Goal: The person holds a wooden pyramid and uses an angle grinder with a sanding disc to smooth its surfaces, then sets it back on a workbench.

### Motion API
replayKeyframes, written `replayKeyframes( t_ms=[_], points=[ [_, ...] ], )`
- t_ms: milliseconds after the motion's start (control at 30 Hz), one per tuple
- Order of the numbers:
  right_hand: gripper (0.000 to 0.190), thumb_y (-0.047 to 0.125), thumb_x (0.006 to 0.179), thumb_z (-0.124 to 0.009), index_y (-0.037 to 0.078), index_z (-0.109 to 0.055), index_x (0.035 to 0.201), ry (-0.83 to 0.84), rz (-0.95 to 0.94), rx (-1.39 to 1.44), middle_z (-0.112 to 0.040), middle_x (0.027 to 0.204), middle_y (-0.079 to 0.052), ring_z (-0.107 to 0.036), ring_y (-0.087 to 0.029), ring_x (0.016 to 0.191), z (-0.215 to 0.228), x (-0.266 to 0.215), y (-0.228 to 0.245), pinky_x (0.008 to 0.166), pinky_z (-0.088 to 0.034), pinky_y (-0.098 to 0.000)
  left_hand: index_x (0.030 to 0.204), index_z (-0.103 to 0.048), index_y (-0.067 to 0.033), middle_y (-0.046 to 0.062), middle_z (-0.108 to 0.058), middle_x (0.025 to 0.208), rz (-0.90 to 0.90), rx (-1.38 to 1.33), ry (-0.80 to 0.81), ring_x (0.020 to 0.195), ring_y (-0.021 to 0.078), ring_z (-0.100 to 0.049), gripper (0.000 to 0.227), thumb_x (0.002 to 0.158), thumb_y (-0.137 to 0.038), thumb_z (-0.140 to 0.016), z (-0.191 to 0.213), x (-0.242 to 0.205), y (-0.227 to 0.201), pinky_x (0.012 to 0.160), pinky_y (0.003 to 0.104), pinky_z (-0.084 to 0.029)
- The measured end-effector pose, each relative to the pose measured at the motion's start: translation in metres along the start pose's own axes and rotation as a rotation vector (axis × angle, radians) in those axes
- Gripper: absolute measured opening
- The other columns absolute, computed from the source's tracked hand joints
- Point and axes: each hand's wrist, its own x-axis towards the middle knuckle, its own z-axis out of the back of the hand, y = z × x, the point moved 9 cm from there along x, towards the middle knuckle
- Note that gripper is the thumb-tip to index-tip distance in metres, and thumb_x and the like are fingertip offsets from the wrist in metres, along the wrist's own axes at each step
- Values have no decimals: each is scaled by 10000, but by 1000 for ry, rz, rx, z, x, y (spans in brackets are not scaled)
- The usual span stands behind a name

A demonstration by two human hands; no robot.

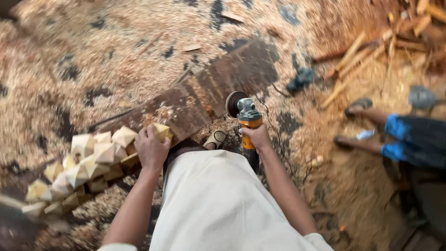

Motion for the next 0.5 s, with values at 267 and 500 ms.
replayKeyframes(
  t_ms=[267,500],
  points=[
    [326,49,810,-705,0,-621,1121,-88,-190,352,-683,822,-110,-698,-205,667,34,-9,-49,623,-640,-375,1484,-486,-53,163,-618,1322,-702,-135,173,1263,315,-523,707,884,-299,-766,-36,62,-166,1126,483,-363],
    [373,129,842,-715,20,-580,1172,-182,-316,701,-694,840,-131,-712,-230,695,27,-19,-90,634,-640,-394,1555,-442,-101,101,-579,1478,-1179,-11,265,1386,272,-453,669,921,-120,-654,-89,83,-293,1201,467,-290]
  ],
)
